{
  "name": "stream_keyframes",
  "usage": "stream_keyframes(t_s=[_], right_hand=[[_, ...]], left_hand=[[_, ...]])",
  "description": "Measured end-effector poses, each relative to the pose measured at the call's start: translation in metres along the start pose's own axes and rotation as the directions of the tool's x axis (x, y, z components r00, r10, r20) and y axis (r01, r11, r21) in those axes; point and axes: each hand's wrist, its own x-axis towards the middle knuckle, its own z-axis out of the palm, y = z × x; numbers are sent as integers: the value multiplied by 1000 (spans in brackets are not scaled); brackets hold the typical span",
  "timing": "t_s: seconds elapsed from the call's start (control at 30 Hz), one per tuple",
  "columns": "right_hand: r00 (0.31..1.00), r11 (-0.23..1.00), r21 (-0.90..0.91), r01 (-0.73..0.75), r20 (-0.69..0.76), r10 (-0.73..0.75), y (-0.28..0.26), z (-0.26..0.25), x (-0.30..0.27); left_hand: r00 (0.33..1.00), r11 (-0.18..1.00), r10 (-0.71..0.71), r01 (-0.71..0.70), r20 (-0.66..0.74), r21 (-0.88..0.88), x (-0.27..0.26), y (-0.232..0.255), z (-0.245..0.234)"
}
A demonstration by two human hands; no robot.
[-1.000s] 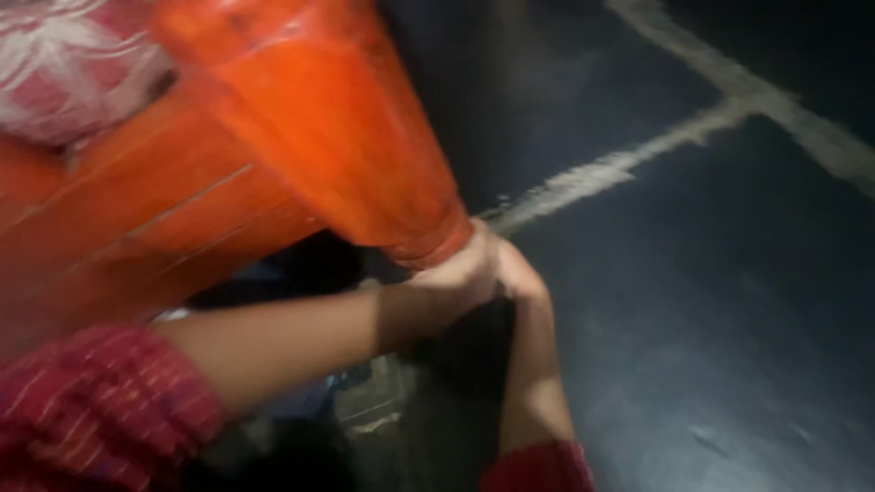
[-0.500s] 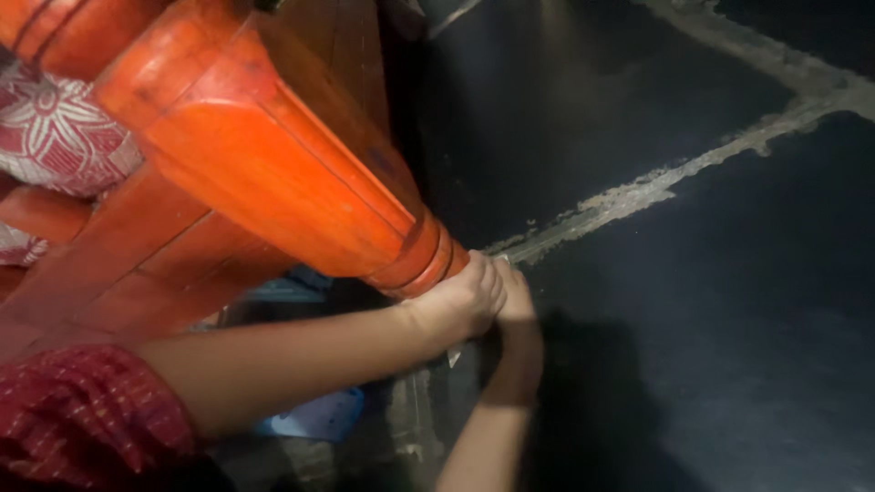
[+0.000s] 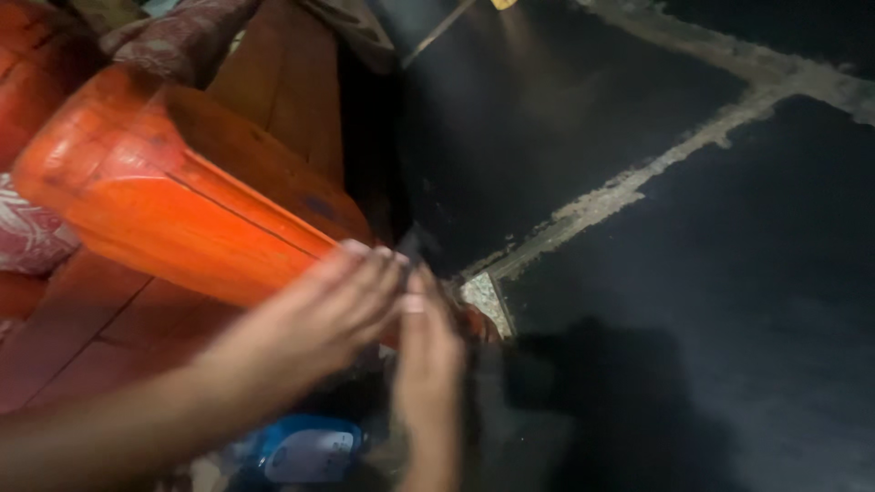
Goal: The person sits on the floor and wipes the legs and frame of a wooden bed with a dark cloth. They spray a cleaning solution onto the cloth and rub the wooden surfaces, focusing on the carved details of the bed legs and the side rails.
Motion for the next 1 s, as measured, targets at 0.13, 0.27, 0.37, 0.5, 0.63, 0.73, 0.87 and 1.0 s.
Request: stream_keyframes(t_s=[0.13, 0.27, 0.37, 0.5, 0.63, 0.73, 0.87, 1.0], right_hand=[[836, 843, -218, 492, -151, -527, -20, 69, -26], [661, 615, -668, 419, -239, -711, 20, 66, -17], [615, 689, -620, 375, -390, -685, 59, 42, -3], [719, 899, -399, 181, -570, -398, 71, 15, 19], [871, 971, 157, 178, -484, -81, 21, 51, 11], [648, 713, -461, 528, -324, -689, -9, 93, -15], [535, 600, -684, 415, -350, -769, 29, 63, 1], [531, 658, -716, 231, -474, -702, 84, 4, 14]], left_hand=[[837, 927, -315, 170, -448, -334, -60, -32, 21], [894, 985, -154, 175, -421, 12, -61, -51, 36], [885, 972, -56, 155, -463, 179, -55, -59, 41], [798, 961, -60, 208, -599, 181, -57, -59, 45], [763, 959, -57, 222, -644, 177, -58, -63, 47], [762, 954, -27, 213, -647, 212, -58, -63, 42], [774, 934, 14, 217, -634, 285, -57, -65, 29], [782, 927, 19, 219, -623, 303, -62, -57, 18]])
